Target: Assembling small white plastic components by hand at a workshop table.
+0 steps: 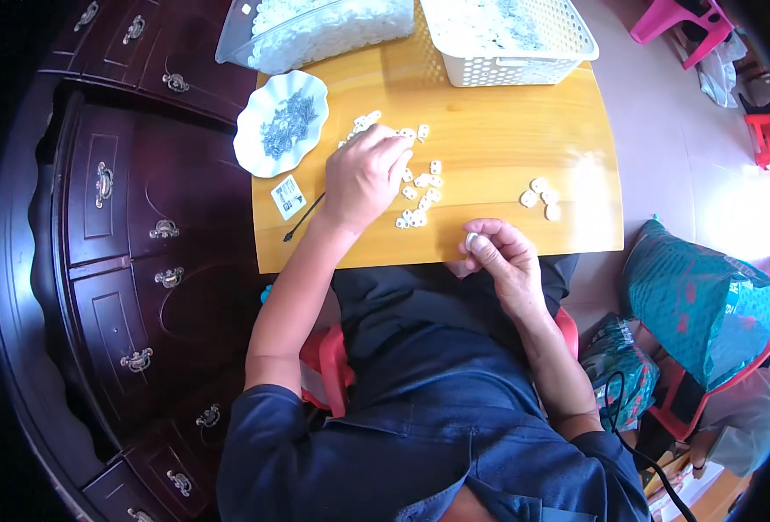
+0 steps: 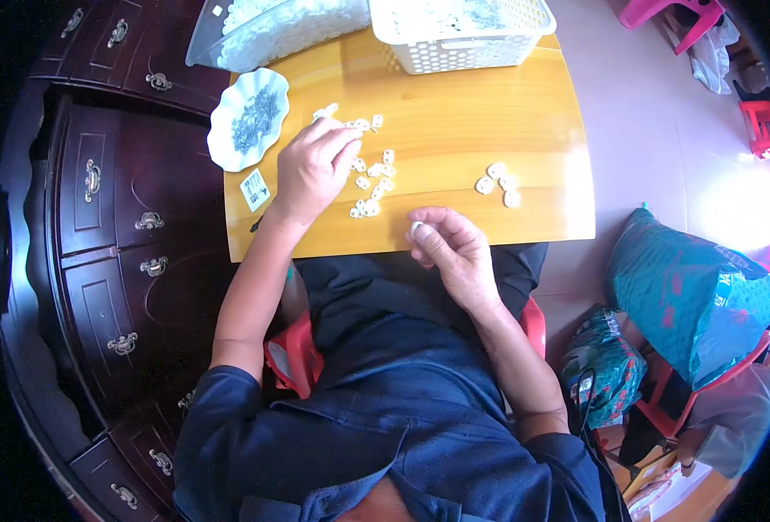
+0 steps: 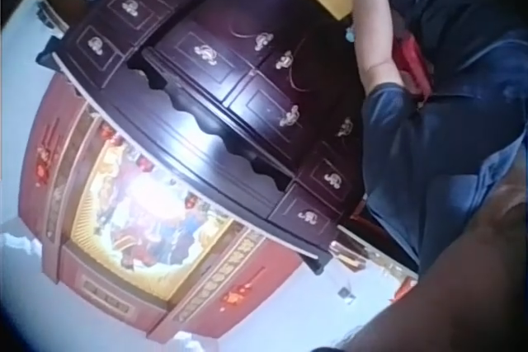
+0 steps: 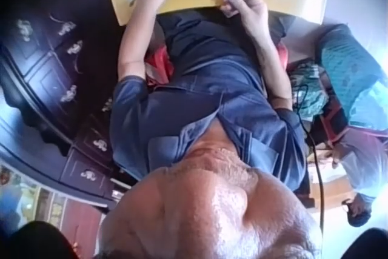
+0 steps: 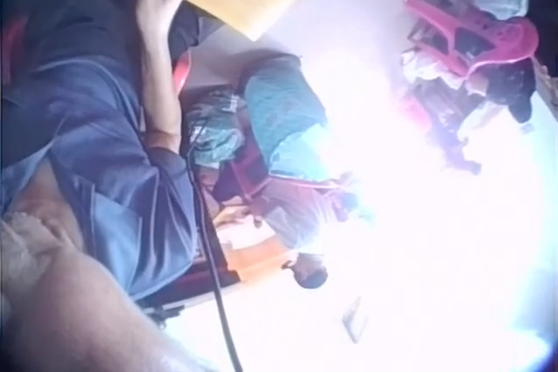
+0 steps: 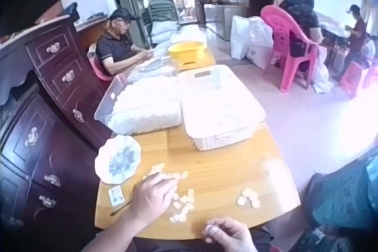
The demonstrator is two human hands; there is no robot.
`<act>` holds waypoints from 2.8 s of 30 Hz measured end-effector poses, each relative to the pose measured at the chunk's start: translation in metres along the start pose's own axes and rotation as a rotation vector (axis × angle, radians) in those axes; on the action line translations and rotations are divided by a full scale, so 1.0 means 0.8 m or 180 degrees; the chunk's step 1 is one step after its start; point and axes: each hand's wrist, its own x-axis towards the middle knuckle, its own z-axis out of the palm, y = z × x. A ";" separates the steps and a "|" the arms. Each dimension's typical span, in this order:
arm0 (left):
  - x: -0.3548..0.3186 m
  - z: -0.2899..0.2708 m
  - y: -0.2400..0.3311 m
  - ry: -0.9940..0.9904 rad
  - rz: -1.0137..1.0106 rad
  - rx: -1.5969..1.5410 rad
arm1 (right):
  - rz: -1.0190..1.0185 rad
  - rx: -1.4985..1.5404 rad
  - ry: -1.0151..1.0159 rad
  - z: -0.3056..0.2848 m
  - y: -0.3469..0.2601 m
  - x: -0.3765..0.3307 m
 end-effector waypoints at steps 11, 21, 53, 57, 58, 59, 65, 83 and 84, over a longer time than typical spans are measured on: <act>0.035 0.033 -0.012 -0.0568 0.0432 0.0307 | 0.0052 0.0302 -0.0037 -0.004 -0.002 -0.002; 0.043 0.036 -0.033 -0.1033 0.0642 0.0639 | -0.0077 -0.0035 -0.0014 0.005 -0.003 -0.007; -0.155 -0.064 0.018 0.0032 -0.1918 -0.2473 | -0.1905 -0.4718 0.0027 0.088 -0.021 0.104; -0.170 -0.065 0.022 0.0076 -0.1925 -0.2543 | -0.1913 -0.4885 -0.0012 0.093 -0.020 0.107; -0.173 -0.063 0.023 0.0123 -0.1910 -0.2597 | -0.1917 -0.4953 -0.0048 0.094 -0.021 0.107; -0.175 -0.063 0.025 0.0168 -0.1893 -0.2650 | -0.1942 -0.4961 -0.0048 0.095 -0.022 0.107; -0.179 -0.075 0.048 0.0238 -0.1902 -0.2903 | -0.2233 -0.4008 -0.0357 0.101 -0.037 0.073; -0.189 -0.054 0.159 -0.0340 -0.1149 -0.3467 | 0.0024 -0.0879 -0.1113 0.000 0.022 -0.068; -0.190 -0.051 0.160 -0.0374 -0.1134 -0.3427 | 0.0055 -0.0815 -0.1154 -0.002 0.025 -0.066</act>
